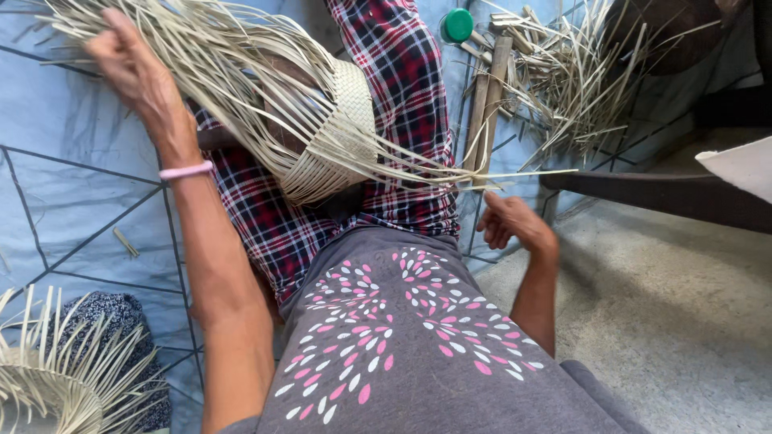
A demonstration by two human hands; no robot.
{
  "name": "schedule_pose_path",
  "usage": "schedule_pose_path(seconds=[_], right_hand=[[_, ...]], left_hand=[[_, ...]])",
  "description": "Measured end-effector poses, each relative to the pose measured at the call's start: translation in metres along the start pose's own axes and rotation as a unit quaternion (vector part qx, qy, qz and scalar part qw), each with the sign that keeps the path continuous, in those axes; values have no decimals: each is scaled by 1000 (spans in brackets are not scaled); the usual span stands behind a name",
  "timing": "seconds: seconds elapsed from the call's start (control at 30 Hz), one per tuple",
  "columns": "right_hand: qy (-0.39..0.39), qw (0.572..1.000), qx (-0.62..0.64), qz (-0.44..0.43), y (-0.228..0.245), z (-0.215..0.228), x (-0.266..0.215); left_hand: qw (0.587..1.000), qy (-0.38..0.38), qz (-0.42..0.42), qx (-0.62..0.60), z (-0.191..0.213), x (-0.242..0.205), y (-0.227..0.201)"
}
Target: The person weaves dried plant fibers into a hat shape by hand, tucking individual strands into the existing weave and using a small wooden tool to tighten the structure.
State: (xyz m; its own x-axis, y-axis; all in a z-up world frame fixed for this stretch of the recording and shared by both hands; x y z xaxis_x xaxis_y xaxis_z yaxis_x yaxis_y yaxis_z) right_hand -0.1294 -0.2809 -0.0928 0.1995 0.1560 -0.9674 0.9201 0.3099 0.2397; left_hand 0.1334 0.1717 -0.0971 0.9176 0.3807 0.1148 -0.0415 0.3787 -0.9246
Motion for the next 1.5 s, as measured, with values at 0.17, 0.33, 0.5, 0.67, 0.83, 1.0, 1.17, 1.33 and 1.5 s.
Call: schedule_pose_path(seconds=[0.17, 0.33, 0.5, 0.67, 0.83, 1.0, 1.17, 1.33, 1.5], right_hand=[[-63, 885, -28, 461, 93, -11, -72], [-155, 798, -210, 543, 165, -45, -43], [-64, 799, -292, 521, 184, -92, -36], [-129, 762, -349, 530, 189, -104, -53], [-241, 746, -330, 525, 208, -101, -19], [-417, 655, -331, 537, 225, -108, -31], [-314, 711, -422, 467, 203, -99, -11], [-239, 768, -415, 426, 201, -91, -23], [-208, 635, -378, 641, 242, -102, -26]], left_hand=[[968, 104, -226, 35, -10, -77, -155], [827, 401, -333, 212, -58, -143, -144], [751, 403, -342, 395, -63, -153, -129], [756, 414, -333, 382, -61, -152, -133], [744, 414, -336, 402, -62, -152, -134], [739, 420, -330, 410, -62, -152, -135], [750, 418, -323, 398, -61, -153, -135], [755, 427, -300, 396, -60, -150, -137], [747, 409, -314, 420, -64, -151, -135]])
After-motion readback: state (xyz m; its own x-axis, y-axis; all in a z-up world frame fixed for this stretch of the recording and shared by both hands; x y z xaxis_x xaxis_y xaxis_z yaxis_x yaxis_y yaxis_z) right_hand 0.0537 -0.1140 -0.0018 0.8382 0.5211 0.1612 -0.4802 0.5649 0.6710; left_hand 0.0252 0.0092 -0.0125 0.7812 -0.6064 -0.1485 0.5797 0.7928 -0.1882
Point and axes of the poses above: each hand's wrist, its own x-axis towards the middle knuckle, its own z-axis out of the back of the hand, y = z × x, the point moved 5 cm from there along x, towards the middle knuckle, and after that the axes turned 12 degrees about y, right-handed, at the moved point
